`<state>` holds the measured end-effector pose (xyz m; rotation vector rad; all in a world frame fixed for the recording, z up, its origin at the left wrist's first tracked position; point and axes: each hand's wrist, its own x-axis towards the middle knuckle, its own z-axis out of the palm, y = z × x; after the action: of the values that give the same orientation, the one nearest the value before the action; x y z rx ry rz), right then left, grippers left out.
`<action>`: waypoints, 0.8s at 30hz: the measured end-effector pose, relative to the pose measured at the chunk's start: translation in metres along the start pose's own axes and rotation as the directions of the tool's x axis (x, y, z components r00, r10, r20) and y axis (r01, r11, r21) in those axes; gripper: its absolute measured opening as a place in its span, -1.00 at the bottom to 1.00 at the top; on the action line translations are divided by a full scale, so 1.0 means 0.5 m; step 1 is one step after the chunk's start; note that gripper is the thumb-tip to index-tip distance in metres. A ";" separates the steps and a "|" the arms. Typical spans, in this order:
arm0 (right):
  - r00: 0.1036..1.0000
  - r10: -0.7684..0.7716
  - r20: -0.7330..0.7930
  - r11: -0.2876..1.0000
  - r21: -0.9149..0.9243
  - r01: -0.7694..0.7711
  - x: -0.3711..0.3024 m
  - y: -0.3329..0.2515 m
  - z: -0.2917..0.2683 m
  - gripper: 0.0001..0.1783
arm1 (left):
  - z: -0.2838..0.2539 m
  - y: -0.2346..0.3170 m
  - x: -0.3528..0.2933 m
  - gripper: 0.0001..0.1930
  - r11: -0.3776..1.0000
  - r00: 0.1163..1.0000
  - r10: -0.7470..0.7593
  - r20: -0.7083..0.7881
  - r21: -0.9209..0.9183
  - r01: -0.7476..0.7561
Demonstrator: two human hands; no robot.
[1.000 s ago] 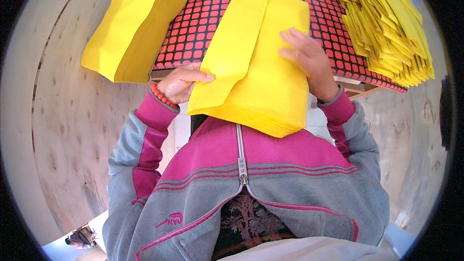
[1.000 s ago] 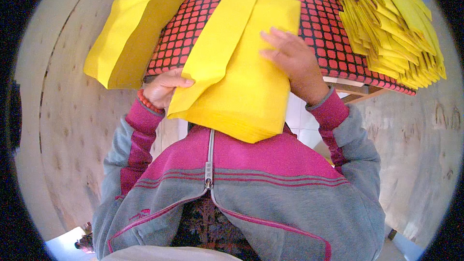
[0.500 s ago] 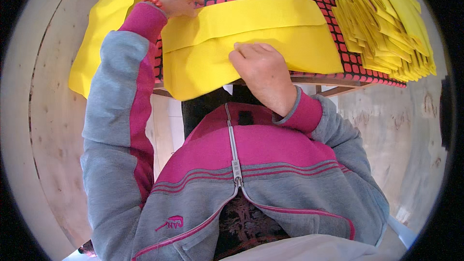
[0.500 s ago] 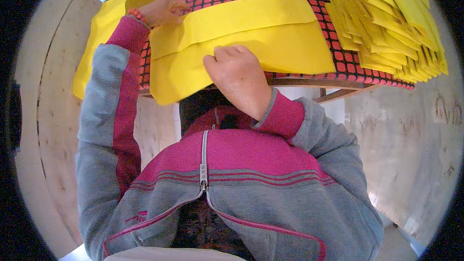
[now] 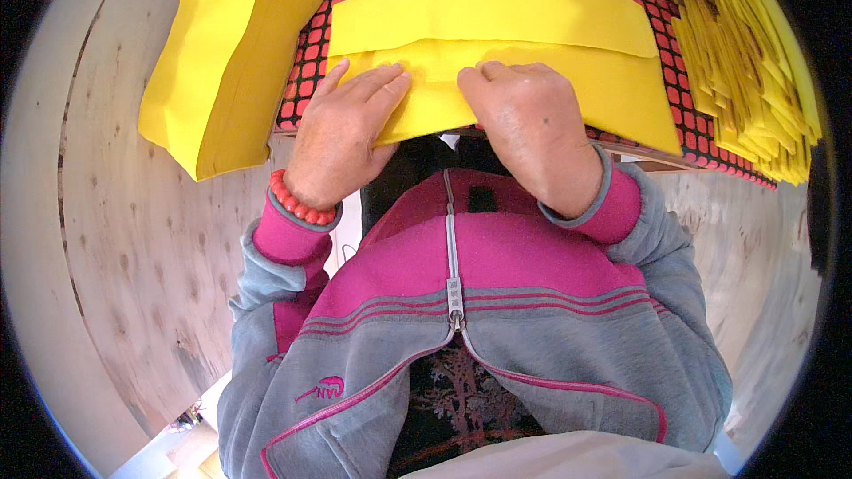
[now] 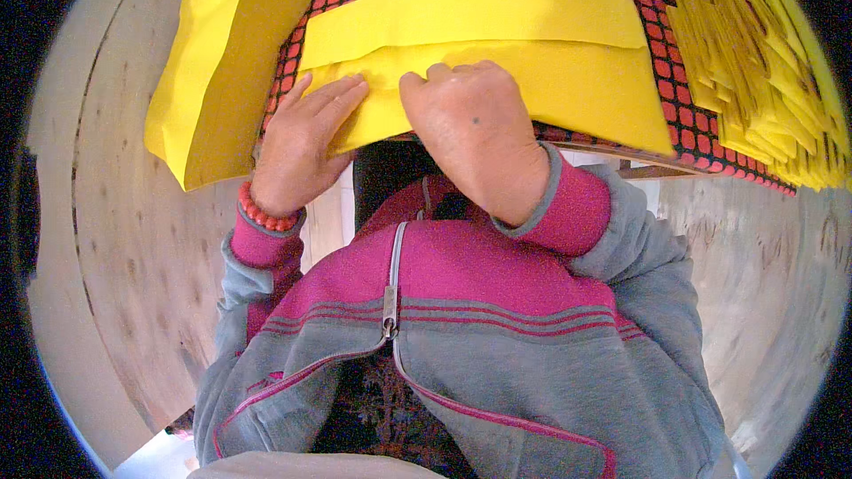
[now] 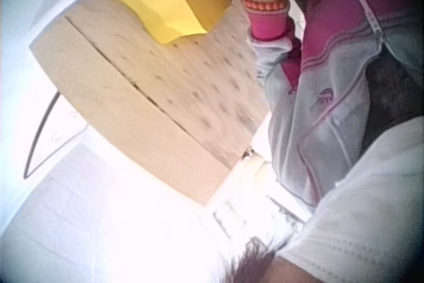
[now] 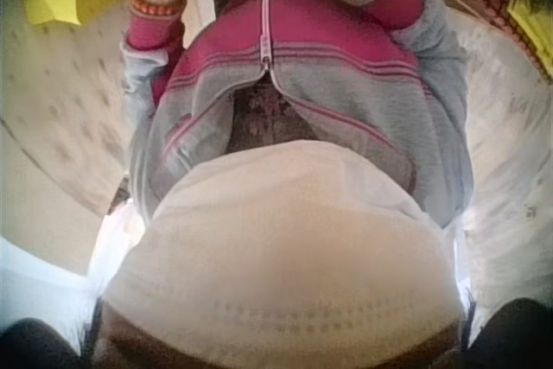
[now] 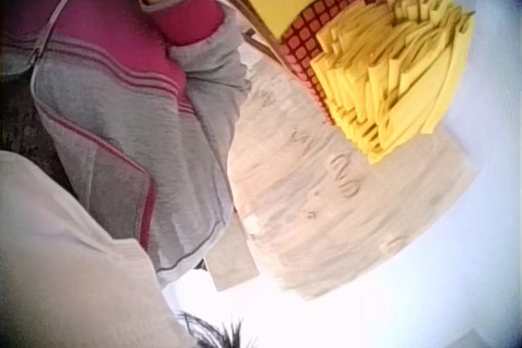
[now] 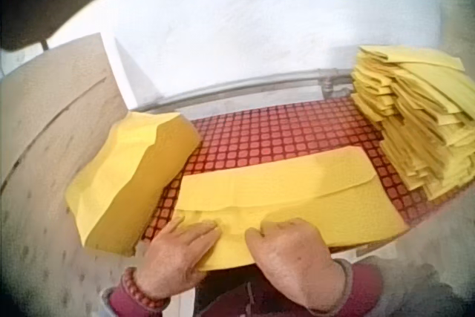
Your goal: The person folds yellow paper sheets on a patterned table. They repeatedly fold each sheet in half, smooth the crease, and stack the folded sheets. The person also briefly handles a small yellow folded piece, adjusting its edges.
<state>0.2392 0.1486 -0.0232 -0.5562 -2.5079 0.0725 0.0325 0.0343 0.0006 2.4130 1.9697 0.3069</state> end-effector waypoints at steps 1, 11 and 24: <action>1.000 -0.005 -0.011 1.000 0.008 0.005 -0.001 0.002 -0.001 -0.91 | 0.006 -0.007 -0.004 -0.32 0.999 0.999 -0.030 0.017 0.021 0.030; 0.938 0.198 0.284 0.980 -0.023 -0.199 -0.100 0.155 -0.115 -0.46 | 0.020 -0.095 -0.034 -0.67 0.926 0.988 -0.098 -0.118 -0.375 0.047; 0.833 0.407 0.374 0.761 0.367 -0.536 -0.125 0.367 -0.157 -0.75 | 0.078 -0.133 0.012 -0.85 0.632 0.844 -0.488 -0.222 -0.757 0.166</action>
<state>0.3971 0.2855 -0.0204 -1.0215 -2.4044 0.9783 -0.0247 0.0583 -0.0458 1.5115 1.8537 1.3731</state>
